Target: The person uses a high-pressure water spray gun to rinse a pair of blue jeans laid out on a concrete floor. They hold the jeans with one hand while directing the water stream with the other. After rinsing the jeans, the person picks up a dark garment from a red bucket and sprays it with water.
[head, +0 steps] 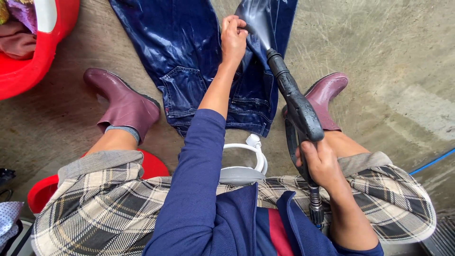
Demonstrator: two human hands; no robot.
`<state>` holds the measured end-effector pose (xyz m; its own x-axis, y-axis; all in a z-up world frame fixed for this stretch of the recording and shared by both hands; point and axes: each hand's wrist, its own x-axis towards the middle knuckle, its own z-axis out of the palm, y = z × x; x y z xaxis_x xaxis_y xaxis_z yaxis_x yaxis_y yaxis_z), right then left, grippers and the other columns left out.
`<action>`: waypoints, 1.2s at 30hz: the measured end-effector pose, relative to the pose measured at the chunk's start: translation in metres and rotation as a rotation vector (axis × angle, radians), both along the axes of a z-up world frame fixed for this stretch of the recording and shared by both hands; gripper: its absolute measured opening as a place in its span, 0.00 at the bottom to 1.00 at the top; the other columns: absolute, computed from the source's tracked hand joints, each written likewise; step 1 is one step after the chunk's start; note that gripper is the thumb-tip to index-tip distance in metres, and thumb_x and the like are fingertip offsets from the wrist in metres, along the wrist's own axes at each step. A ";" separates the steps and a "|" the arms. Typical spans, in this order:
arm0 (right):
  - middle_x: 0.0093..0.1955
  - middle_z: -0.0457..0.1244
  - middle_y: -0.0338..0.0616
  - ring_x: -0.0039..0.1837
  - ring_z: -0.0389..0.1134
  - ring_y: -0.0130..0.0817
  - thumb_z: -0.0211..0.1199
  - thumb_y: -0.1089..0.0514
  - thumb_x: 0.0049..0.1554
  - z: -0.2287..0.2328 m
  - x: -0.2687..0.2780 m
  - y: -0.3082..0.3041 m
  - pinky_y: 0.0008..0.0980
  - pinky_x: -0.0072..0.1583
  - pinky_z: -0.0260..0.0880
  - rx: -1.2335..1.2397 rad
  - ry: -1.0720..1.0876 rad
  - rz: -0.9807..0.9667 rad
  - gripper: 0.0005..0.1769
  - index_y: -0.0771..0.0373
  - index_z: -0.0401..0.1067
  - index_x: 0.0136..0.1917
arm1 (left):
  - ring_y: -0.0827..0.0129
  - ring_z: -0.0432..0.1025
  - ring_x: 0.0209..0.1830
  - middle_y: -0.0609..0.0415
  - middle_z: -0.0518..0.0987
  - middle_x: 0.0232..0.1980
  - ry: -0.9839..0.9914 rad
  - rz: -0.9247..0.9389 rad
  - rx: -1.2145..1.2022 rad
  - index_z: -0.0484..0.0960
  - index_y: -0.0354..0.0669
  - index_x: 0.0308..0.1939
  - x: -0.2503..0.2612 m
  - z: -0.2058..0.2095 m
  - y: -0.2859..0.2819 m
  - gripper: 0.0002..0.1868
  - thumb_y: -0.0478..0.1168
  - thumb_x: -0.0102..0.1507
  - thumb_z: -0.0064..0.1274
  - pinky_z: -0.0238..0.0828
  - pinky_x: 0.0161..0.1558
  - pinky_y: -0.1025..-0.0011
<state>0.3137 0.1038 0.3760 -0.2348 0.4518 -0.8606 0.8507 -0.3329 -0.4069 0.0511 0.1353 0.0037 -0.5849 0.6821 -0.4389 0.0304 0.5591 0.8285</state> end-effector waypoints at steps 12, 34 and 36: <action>0.28 0.67 0.42 0.34 0.69 0.36 0.43 0.46 0.66 0.004 -0.024 0.010 0.37 0.50 0.69 0.017 -0.069 0.001 0.21 0.61 0.67 0.43 | 0.57 0.68 0.71 0.54 0.61 0.72 0.012 -0.133 -0.035 0.84 0.43 0.45 0.012 0.012 -0.016 0.11 0.27 0.62 0.51 0.80 0.55 0.65; 0.45 0.67 0.64 0.41 0.73 0.50 0.50 0.53 0.69 -0.043 0.023 0.032 0.47 0.41 0.76 0.062 0.275 -0.313 0.21 0.71 0.52 0.66 | 0.45 0.47 0.83 0.45 0.53 0.82 0.796 -0.966 0.067 0.57 0.62 0.79 0.121 0.087 -0.138 0.65 0.72 0.44 0.73 0.46 0.75 0.30; 0.47 0.67 0.63 0.43 0.72 0.47 0.51 0.52 0.69 -0.049 0.021 0.037 0.45 0.43 0.76 0.050 0.278 -0.306 0.23 0.70 0.51 0.67 | 0.46 0.40 0.84 0.45 0.47 0.84 0.716 -1.259 0.152 0.53 0.64 0.81 0.130 0.094 -0.182 0.67 0.72 0.44 0.72 0.44 0.74 0.27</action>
